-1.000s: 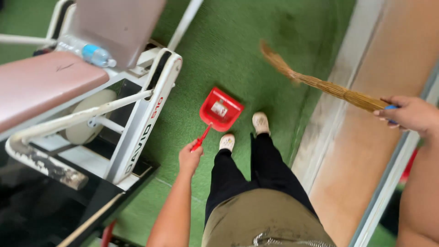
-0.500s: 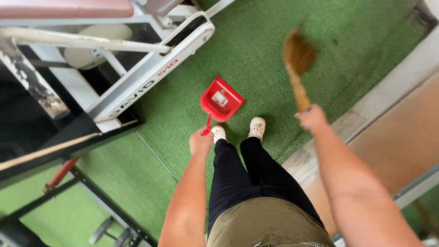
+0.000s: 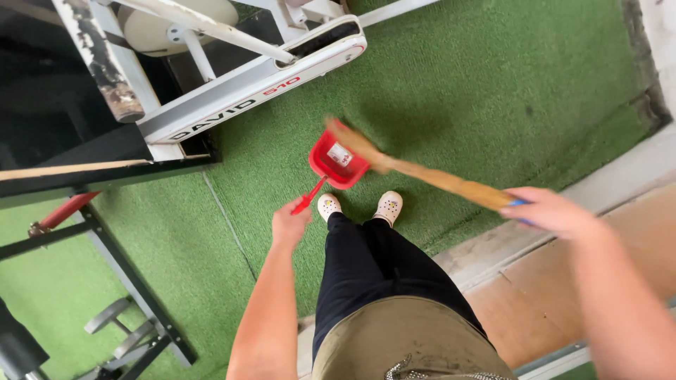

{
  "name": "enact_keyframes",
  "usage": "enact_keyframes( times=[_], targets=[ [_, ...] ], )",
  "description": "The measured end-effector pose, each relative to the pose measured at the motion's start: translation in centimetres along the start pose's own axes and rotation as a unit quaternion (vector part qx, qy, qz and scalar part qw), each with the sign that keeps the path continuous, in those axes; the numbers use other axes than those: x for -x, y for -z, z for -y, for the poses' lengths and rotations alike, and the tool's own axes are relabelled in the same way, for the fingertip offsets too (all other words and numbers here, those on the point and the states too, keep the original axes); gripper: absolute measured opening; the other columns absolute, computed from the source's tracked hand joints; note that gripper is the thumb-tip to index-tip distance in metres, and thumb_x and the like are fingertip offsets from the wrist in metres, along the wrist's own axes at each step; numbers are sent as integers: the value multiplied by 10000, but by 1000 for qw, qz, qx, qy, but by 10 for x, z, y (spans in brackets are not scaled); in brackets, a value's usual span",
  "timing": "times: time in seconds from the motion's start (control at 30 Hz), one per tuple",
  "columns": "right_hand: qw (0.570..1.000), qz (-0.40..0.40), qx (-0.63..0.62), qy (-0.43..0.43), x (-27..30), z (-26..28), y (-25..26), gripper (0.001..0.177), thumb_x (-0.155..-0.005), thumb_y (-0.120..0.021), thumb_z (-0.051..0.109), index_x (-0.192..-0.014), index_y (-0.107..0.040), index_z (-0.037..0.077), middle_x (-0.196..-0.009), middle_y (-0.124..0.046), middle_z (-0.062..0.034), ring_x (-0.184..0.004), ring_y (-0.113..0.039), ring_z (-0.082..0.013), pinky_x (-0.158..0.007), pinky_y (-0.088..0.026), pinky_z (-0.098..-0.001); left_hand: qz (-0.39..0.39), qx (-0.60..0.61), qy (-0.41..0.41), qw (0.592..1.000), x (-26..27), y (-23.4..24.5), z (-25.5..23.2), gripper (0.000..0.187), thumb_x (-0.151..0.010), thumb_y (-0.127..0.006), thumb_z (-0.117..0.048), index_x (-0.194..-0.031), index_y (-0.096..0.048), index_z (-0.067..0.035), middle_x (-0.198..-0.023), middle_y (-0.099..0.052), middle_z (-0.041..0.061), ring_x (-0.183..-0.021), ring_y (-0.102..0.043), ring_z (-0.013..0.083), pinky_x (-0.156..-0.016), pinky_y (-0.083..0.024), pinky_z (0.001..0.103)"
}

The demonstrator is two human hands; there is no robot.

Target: Sweeping the floor around gym equipment using a broom and dustpan.

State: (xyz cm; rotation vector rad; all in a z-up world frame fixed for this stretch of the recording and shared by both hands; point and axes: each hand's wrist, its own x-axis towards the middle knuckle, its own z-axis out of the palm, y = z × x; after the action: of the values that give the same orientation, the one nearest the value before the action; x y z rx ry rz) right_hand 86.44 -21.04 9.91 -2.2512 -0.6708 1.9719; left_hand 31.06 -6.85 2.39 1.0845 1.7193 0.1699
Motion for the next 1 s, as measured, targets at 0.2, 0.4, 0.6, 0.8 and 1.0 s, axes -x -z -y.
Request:
enact_keyframes(
  times=[0.2, 0.4, 0.6, 0.8, 1.0],
  targets=[
    [993, -114, 21, -32, -20, -63, 176, 663, -864, -759, 258, -1484, -537, 180, -929, -741, -54, -639, -543, -173, -462, -353, -333, -58, 174, 61, 981, -17, 43, 21, 460, -865, -694, -120, -1317, -689, -38, -854, -734, 22, -734, -656, 97, -717, -516, 241],
    [987, -141, 6, -83, -115, -54, 210, 408, -1009, -657, 343, -1345, -660, 113, -960, -654, -104, -633, -489, -170, -470, -370, -347, -79, 200, 93, 972, -48, 59, 9, 470, -876, -699, -132, -1339, -677, -51, -833, -715, 32, -727, -608, 78, -681, -473, 236],
    [904, -297, -292, -96, -213, 64, 93, 245, -925, -798, 134, -1087, -640, 42, -972, -619, -76, -784, -630, -153, -656, -567, -238, -112, 171, 79, 976, -87, 43, -27, 493, -833, -698, -131, -1322, -684, -70, -818, -726, 11, -698, -627, 83, -670, -506, 256],
    [920, -299, -244, -72, -262, 206, -59, 412, -919, -774, 120, -1262, -587, -10, -944, -663, -113, -697, -628, -140, -526, -518, -228, -100, 73, 91, 988, -104, 50, -77, 492, -796, -687, -199, -1282, -727, -130, -762, -744, 61, -652, -679, 130, -660, -548, 297],
    [983, -152, 96, -30, -230, 278, -200, 552, -911, -753, 211, -1391, -522, 67, -957, -715, -139, -692, -648, -199, -578, -551, -334, -122, 74, 88, 986, -102, 51, -76, 489, -790, -710, -255, -1254, -737, -105, -828, -765, 84, -712, -711, 151, -724, -562, 309]
  ],
)
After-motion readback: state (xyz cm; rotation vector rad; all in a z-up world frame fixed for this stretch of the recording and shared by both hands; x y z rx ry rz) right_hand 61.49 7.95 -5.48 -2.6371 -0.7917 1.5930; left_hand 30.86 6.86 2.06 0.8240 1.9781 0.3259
